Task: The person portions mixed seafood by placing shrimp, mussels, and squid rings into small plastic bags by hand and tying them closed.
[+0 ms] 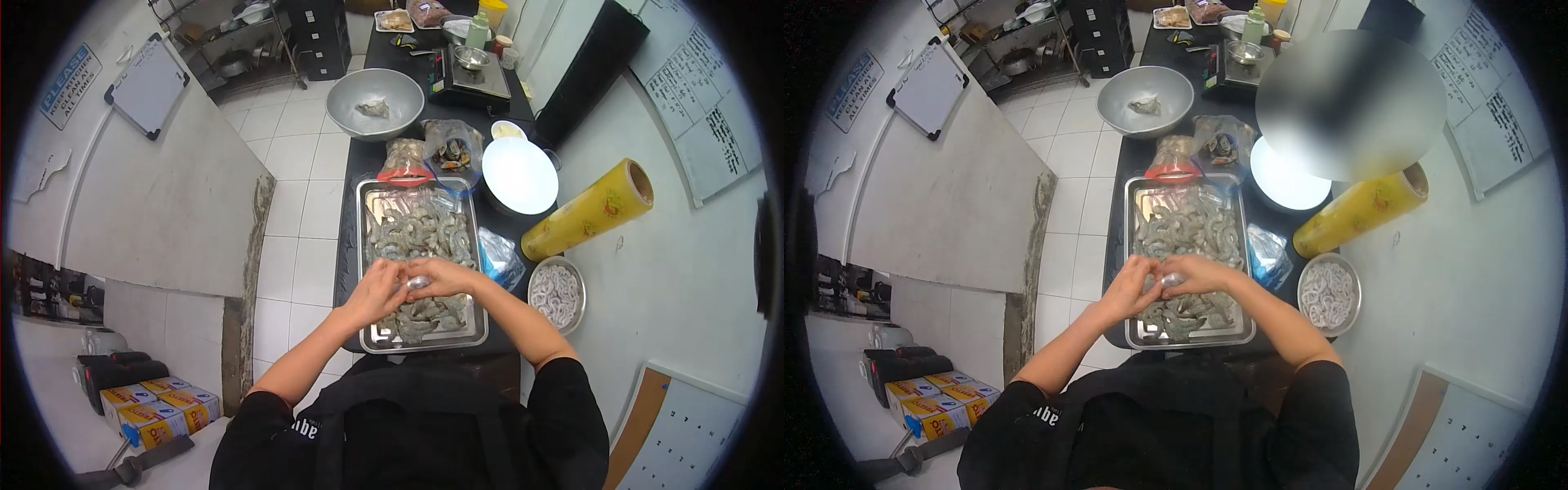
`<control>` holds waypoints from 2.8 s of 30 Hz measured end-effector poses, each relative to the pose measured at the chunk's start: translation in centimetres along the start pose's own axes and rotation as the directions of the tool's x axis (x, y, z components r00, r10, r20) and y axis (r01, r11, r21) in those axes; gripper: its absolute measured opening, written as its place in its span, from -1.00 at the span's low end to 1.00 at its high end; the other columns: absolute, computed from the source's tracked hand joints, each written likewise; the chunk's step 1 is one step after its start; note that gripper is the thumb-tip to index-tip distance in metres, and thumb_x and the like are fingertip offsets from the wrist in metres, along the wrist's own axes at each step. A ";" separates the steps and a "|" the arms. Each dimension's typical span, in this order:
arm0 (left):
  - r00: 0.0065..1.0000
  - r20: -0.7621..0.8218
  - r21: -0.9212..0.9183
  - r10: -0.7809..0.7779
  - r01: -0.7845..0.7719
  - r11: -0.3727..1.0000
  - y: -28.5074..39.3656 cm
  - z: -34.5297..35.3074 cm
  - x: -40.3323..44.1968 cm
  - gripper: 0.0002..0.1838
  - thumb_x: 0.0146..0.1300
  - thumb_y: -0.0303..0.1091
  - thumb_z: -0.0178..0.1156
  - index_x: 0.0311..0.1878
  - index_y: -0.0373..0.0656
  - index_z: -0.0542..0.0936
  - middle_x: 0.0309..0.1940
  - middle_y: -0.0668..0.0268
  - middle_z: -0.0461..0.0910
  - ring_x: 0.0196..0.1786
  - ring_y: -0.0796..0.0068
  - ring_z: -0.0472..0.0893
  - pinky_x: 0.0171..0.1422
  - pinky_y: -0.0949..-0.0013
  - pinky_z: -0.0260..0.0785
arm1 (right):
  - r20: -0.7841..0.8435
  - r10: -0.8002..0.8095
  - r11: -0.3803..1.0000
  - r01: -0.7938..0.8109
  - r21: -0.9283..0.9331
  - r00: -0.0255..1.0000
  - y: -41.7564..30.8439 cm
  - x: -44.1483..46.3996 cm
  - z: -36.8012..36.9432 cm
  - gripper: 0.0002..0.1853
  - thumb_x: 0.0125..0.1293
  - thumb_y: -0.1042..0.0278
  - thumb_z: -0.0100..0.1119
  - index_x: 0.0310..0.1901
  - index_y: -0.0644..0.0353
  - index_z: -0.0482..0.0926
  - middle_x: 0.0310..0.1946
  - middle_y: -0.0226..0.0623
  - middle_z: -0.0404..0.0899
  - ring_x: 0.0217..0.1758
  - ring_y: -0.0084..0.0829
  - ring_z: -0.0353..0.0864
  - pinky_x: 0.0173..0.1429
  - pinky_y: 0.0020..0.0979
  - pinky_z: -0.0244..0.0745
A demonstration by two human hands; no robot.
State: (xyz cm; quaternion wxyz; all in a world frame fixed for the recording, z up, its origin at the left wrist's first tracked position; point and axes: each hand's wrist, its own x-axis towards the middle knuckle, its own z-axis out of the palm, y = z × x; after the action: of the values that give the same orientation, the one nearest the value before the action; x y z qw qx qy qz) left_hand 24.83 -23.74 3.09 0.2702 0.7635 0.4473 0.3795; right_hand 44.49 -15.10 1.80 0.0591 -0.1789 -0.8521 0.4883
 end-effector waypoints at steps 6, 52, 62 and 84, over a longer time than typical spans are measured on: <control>0.982 -0.005 0.081 -0.187 0.187 0.979 -6.7 -2.4 -0.6 -0.68 0.15 -0.43 0.22 -0.05 -0.23 0.39 -0.23 0.17 0.51 -0.04 0.09 0.42 0.07 0.15 0.29 | -0.159 0.172 0.937 -0.211 -0.277 0.972 5.7 5.7 -0.3 -0.71 0.05 0.25 0.32 -0.15 0.08 0.67 -0.19 -0.26 0.59 -0.12 -0.17 0.61 -0.01 -0.25 0.48; 0.908 0.420 0.142 -0.004 -0.061 0.988 -1.4 26.0 5.1 -0.35 0.07 -0.53 0.18 0.31 -0.07 0.35 0.40 -0.19 -0.01 0.38 -0.32 0.12 0.45 -0.05 0.06 | -0.890 0.387 0.666 -0.740 0.087 0.243 16.3 -18.0 5.3 -0.82 0.19 0.32 0.09 -0.38 0.20 0.64 -0.35 -0.06 0.61 -0.27 -0.12 0.65 -0.17 -0.19 0.53; 0.923 0.350 0.185 -0.160 0.100 0.978 -1.7 27.7 5.6 -0.31 0.13 -0.44 0.20 0.33 -0.32 0.21 0.33 -0.25 0.10 0.36 -0.21 0.19 0.42 0.07 0.12 | -0.554 0.789 0.530 0.161 0.832 0.266 13.1 -21.8 4.3 -0.84 0.18 0.40 0.27 -0.22 0.26 0.62 -0.35 -0.35 0.61 -0.29 -0.57 0.55 -0.26 -0.56 0.44; 0.723 0.510 -0.623 -0.466 0.684 0.380 3.8 19.0 7.9 -0.75 0.28 -0.26 0.23 -0.08 -0.21 0.62 -0.27 0.41 0.64 -0.21 0.62 0.56 -0.01 0.49 0.40 | -0.645 0.622 0.616 0.230 0.753 0.444 6.3 -22.7 0.4 -0.85 0.35 0.36 0.14 -0.20 0.25 0.59 -0.35 -0.48 0.57 -0.31 -0.69 0.45 -0.18 -0.63 0.34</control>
State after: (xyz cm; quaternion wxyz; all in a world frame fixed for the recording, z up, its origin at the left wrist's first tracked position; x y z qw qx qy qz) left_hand 44.73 -19.87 -2.17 0.7416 0.4010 0.4360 0.3148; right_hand 66.98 -20.78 -2.08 0.4887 -0.4697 -0.3729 0.6337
